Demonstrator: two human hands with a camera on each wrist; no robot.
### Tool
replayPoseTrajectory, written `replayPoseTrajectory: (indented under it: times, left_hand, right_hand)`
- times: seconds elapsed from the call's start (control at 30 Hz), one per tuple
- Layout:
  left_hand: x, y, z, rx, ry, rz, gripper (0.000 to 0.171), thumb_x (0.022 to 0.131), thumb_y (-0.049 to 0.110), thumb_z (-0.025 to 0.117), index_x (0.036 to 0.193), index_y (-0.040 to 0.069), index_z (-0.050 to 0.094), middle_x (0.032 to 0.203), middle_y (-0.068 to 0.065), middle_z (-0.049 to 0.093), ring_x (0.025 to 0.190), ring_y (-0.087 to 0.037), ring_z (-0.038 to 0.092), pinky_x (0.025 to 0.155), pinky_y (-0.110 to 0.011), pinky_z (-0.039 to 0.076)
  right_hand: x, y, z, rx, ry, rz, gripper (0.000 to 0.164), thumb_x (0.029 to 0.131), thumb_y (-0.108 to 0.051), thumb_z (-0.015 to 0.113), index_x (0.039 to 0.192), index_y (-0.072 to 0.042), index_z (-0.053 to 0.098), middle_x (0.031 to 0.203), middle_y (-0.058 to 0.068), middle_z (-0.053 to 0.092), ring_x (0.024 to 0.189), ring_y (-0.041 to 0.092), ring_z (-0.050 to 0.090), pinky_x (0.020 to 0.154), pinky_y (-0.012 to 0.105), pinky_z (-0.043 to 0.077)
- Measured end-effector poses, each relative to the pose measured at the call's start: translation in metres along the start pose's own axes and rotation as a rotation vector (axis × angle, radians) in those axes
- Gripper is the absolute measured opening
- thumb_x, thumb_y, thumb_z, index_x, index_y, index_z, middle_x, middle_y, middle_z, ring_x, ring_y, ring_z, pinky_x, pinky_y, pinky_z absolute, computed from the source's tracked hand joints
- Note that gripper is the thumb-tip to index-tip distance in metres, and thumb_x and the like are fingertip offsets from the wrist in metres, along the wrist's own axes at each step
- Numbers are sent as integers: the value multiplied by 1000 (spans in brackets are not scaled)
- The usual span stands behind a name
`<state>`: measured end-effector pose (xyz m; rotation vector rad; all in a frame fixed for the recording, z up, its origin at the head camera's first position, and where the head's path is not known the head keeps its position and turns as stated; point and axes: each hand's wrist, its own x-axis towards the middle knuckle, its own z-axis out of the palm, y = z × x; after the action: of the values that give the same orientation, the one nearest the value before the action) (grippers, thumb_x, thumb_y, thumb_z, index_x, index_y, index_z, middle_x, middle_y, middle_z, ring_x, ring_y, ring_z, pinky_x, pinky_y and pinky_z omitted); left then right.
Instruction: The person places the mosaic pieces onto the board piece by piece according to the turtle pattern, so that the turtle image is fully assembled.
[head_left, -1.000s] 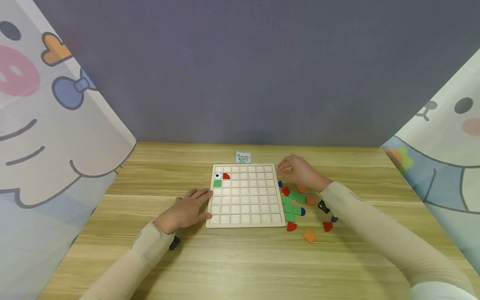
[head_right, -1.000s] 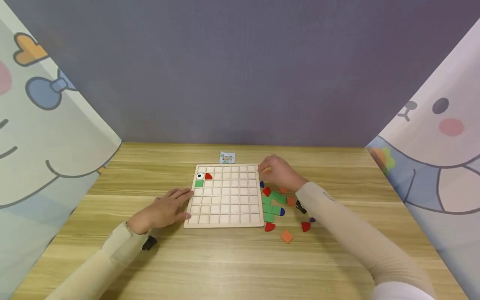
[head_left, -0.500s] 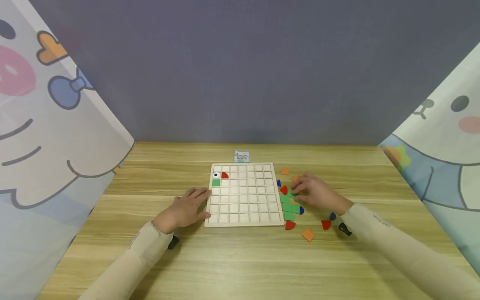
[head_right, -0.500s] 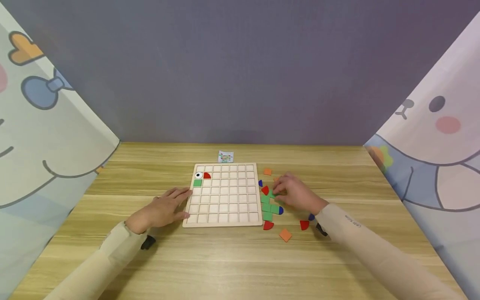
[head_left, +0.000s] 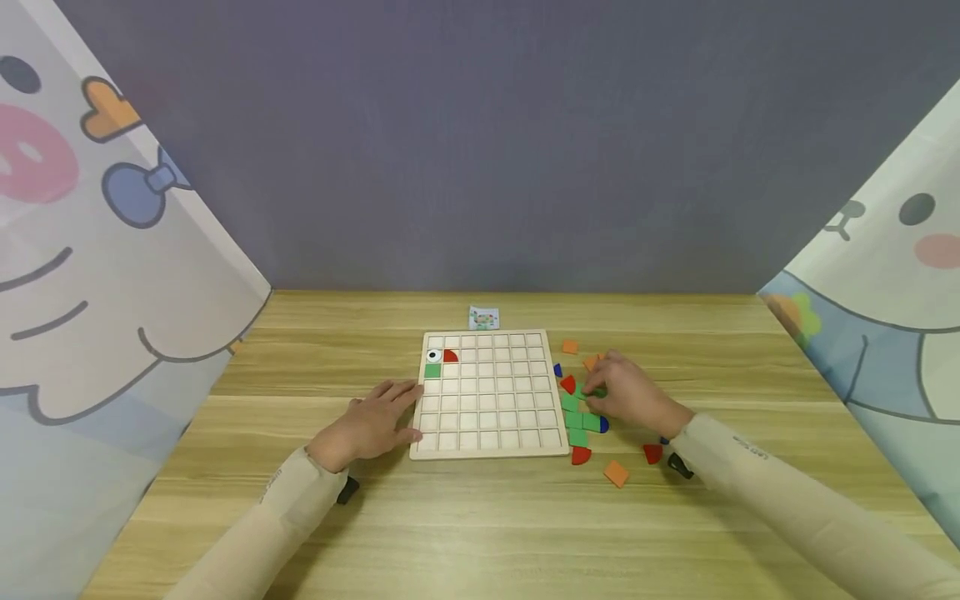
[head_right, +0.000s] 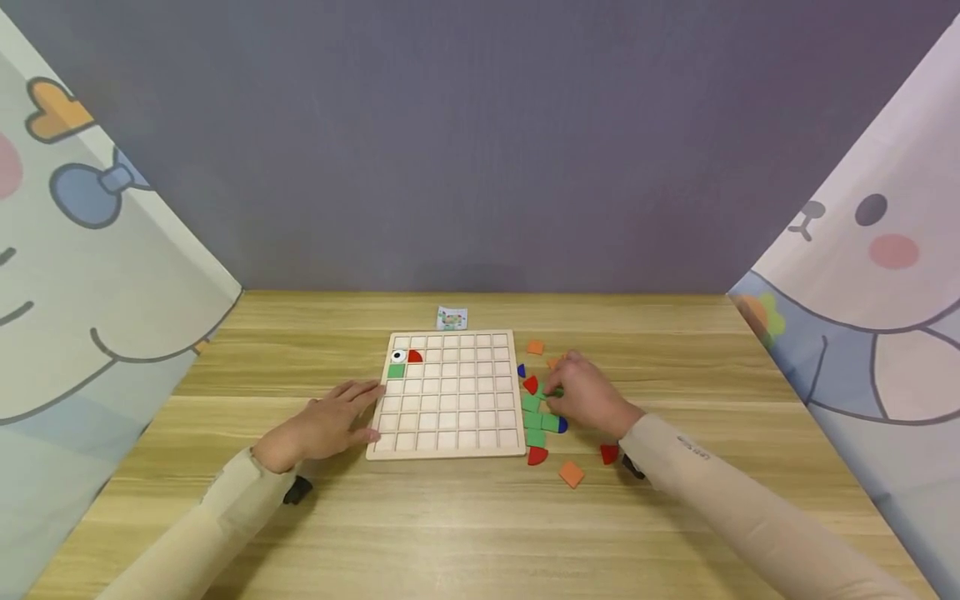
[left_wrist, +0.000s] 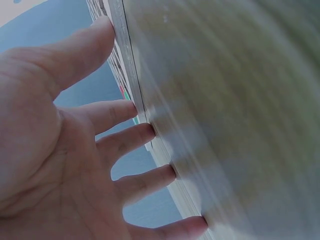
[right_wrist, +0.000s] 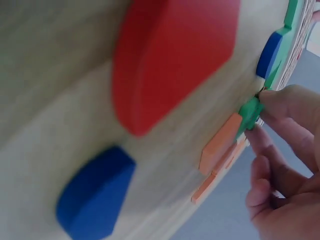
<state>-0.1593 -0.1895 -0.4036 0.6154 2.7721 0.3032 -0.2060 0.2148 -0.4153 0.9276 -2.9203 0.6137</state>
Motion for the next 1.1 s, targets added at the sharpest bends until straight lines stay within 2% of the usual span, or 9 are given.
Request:
replayPoseTrajectory:
  times: [0.17,0.3,0.43,0.6,0.83,0.97,1.03,1.1]
  left_hand:
    - [-1,0,1,-8,6,0,70,93,40,59,149,9,30,152,-12,26,137,-43,20,89,-75,26]
    - [-2,-1,2,-14,6,-6,70,93,40,59,149,9,30,152,-12,26,137,-43,19,89,-75,26]
    - [-3,-1,3,-13,7,-7,70,93,40,59,149,9,30,152,-12,26,137,-43,20,88,-75,27]
    - [-2,-1,3,-6,8,-2,71,92,40,59,149,8,30,152,-12,25,137,-43,20,88,-75,27]
    - [-1,0,2,-3,2,-8,71,92,41,59,149,9,30,153,-12,25,137,-42,19,89,-75,26]
    - [0,0,2,-7,-1,-9,71,92,41,59,149,10,30,153,-11,25,137,-42,19,90,-74,27]
    - [0,0,2,-6,-1,-11,72,92,41,59,149,10,29,153,-11,24,137,-42,19,90,-73,27]
    - [0,0,1,-6,-1,-13,72,92,42,59,150,11,29,153,-10,24,137,-41,19,90,-73,27]
  right_hand:
    - [3,-1,0,20,56,-27,10,76,-8,78,86,-10,77,88,-5,61,79,14,44,61,26,44]
    - [8,-5,-1,41,112,-118,10,76,-7,78,86,-9,77,92,-3,61,81,12,46,60,23,46]
    - [18,-13,1,82,135,-185,10,76,-6,78,86,-8,77,90,-6,63,79,10,45,59,22,45]
    - [42,-32,5,86,91,-210,9,78,-10,77,86,-10,78,91,-6,64,80,10,47,63,23,45]
    - [92,-66,18,117,-8,-239,5,78,-10,78,83,-11,77,88,-7,63,83,12,47,72,27,45]
    - [117,-82,28,127,-60,-253,4,79,-11,78,83,-12,77,85,-7,64,83,12,49,80,30,43]
    - [129,-88,33,126,-79,-253,4,79,-11,78,83,-13,77,84,-8,65,83,11,51,92,33,40]
    - [138,-93,37,143,-95,-232,4,78,-12,79,81,-13,77,83,-8,65,84,11,51,92,32,40]
